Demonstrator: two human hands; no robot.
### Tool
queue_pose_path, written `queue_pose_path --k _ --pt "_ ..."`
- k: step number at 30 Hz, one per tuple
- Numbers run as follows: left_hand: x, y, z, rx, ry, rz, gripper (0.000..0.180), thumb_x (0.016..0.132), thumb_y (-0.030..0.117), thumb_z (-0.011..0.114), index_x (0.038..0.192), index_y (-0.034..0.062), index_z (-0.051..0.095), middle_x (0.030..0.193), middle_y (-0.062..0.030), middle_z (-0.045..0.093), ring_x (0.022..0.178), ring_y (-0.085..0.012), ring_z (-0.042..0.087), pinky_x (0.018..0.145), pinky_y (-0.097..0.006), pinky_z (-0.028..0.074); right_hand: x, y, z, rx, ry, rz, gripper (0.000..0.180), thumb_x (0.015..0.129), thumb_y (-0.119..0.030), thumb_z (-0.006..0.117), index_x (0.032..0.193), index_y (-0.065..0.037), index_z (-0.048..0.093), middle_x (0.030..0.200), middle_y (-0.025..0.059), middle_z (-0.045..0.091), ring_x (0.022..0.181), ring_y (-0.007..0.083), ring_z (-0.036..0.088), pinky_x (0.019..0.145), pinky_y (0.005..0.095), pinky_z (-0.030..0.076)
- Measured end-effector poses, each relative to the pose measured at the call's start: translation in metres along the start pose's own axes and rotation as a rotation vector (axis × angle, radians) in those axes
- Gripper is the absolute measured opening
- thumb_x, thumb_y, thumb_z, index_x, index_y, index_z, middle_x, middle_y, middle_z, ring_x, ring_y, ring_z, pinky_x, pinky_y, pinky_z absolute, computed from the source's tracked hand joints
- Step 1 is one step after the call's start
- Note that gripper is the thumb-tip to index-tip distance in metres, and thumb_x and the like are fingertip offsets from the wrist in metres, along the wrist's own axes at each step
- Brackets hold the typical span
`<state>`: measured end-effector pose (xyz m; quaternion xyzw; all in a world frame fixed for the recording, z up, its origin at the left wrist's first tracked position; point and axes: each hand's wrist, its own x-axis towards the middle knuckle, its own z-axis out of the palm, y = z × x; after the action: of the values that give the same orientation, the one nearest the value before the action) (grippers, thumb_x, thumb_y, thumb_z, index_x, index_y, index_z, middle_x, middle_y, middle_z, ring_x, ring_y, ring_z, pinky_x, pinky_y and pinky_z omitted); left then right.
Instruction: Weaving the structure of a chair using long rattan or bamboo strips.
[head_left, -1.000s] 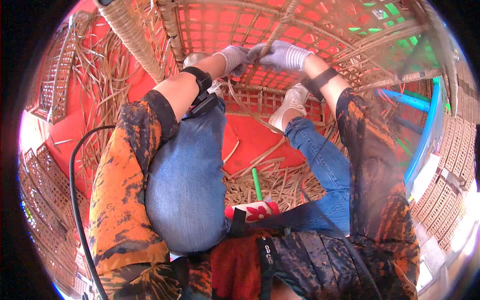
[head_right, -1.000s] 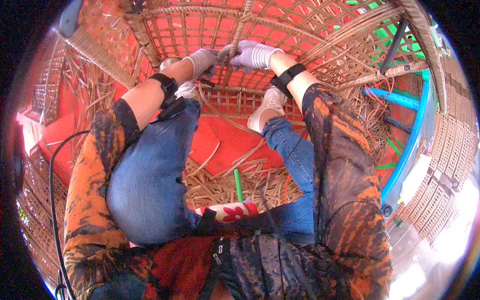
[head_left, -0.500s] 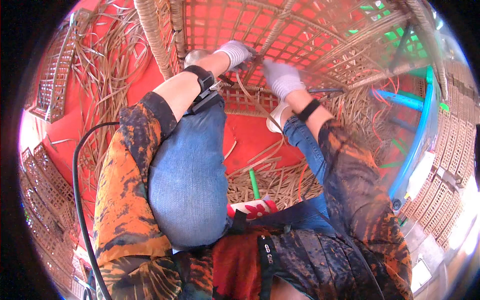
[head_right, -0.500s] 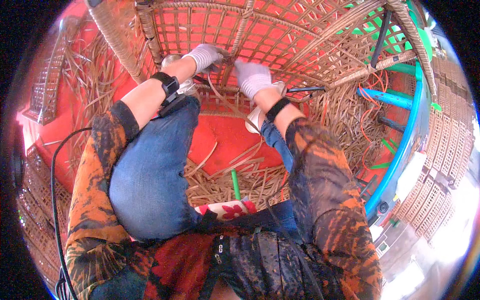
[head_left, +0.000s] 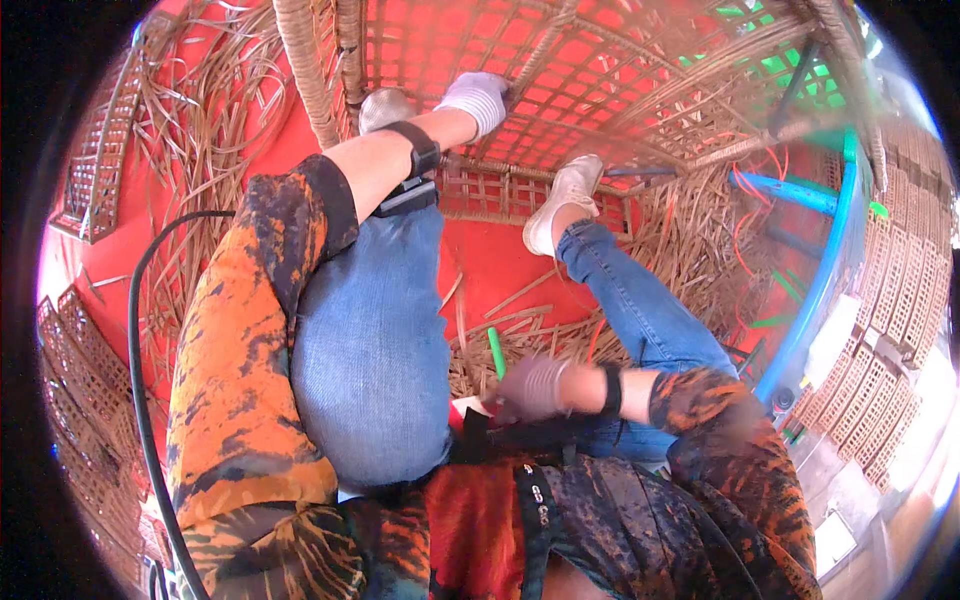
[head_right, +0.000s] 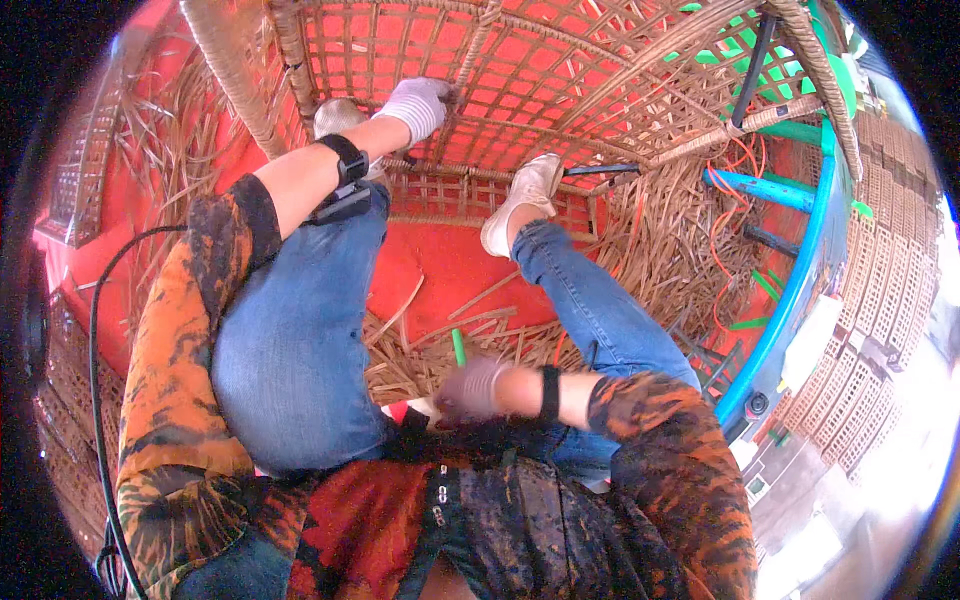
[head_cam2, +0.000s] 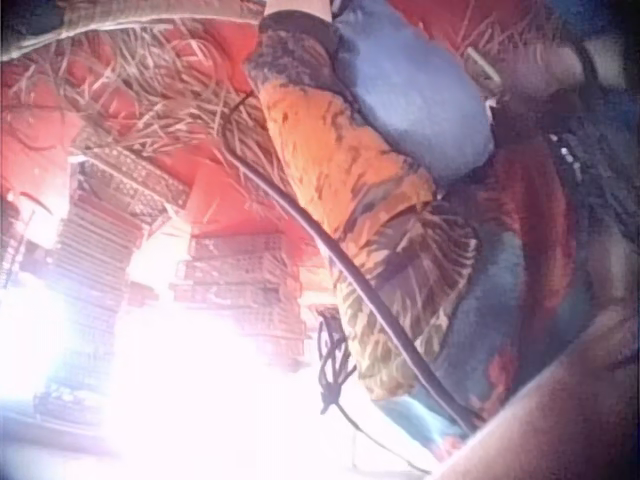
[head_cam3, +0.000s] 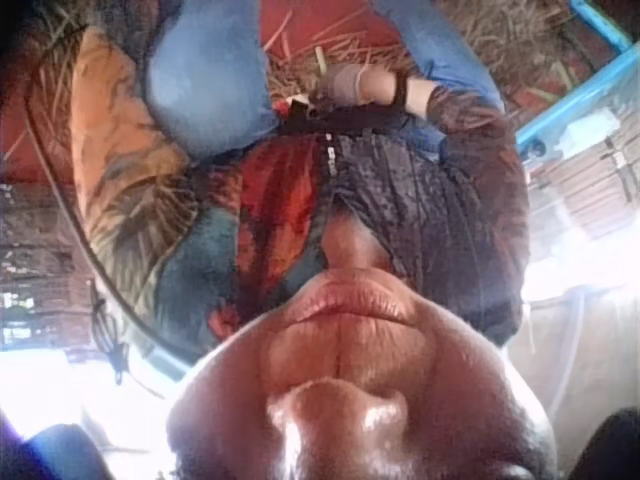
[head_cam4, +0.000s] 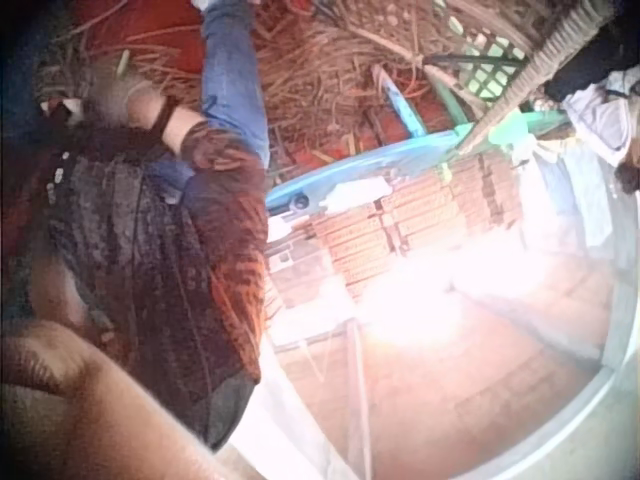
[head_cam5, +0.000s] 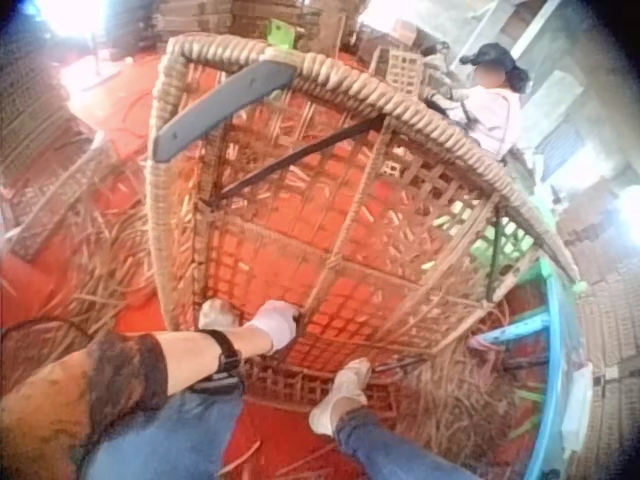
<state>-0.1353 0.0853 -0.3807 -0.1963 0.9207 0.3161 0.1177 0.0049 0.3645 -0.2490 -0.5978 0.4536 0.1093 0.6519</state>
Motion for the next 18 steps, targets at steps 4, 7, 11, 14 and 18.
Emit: queue_pose_path --k 4,7,11,14,18 --pt "0.01 -0.009 0.007 0.018 -0.026 0.043 0.031 0.081 0.02 0.055 0.111 0.0194 0.064 0.106 -0.0132 0.063 0.098 -0.0325 0.061 0.085 -0.041 0.05 -0.028 0.088 -0.094 -0.219 0.848 0.268 0.016 0.079 -0.021 0.056 0.088 -0.009 0.062 0.073 0.015 0.06 0.072 0.0346 0.062 0.061 0.045 0.048" --pt "0.011 -0.014 0.009 -0.002 -0.013 0.053 0.031 0.083 0.02 0.054 0.112 0.0218 0.064 0.106 -0.0106 0.064 0.098 -0.0317 0.061 0.085 -0.04 0.05 -0.035 0.156 -0.172 -0.015 1.326 0.504 0.026 0.083 -0.026 0.055 0.103 -0.009 0.059 0.091 0.0187 0.063 0.089 0.0364 0.061 0.08 0.0468 0.048" --pt "0.005 -0.023 0.003 -0.044 -0.027 0.08 0.03 0.085 0.03 0.053 0.109 0.0158 0.065 0.102 -0.0119 0.065 0.096 -0.0332 0.061 0.084 -0.041 0.049 -0.018 0.195 -0.223 0.063 1.22 0.249 0.035 0.087 -0.025 0.05 0.121 -0.013 0.054 0.099 0.0187 0.064 0.089 0.033 0.062 0.08 0.0419 0.049" --pt "0.005 -0.024 -0.002 -0.136 -0.105 -0.151 0.028 0.082 0.031 0.057 0.106 0.0209 0.067 0.105 -0.0092 0.065 0.098 -0.0306 0.062 0.085 -0.04 0.05 -0.004 0.2 -0.242 0.497 0.971 0.142 0.04 0.086 -0.026 0.053 0.124 -0.015 0.053 0.096 0.0124 0.066 0.084 0.0242 0.064 0.078 0.0363 0.05" --pt "0.01 -0.023 -0.007 0.029 -0.127 -0.227 0.037 0.085 0.04 0.053 0.11 0.0161 0.065 0.108 -0.0118 0.064 0.099 -0.0321 0.06 0.086 -0.04 0.048 0.002 0.2 -0.255 0.273 0.779 0.292 0.036 0.086 -0.028 0.055 0.122 -0.024 0.055 0.097 0.007 0.066 0.083 0.0221 0.064 0.076 0.0356 0.05"
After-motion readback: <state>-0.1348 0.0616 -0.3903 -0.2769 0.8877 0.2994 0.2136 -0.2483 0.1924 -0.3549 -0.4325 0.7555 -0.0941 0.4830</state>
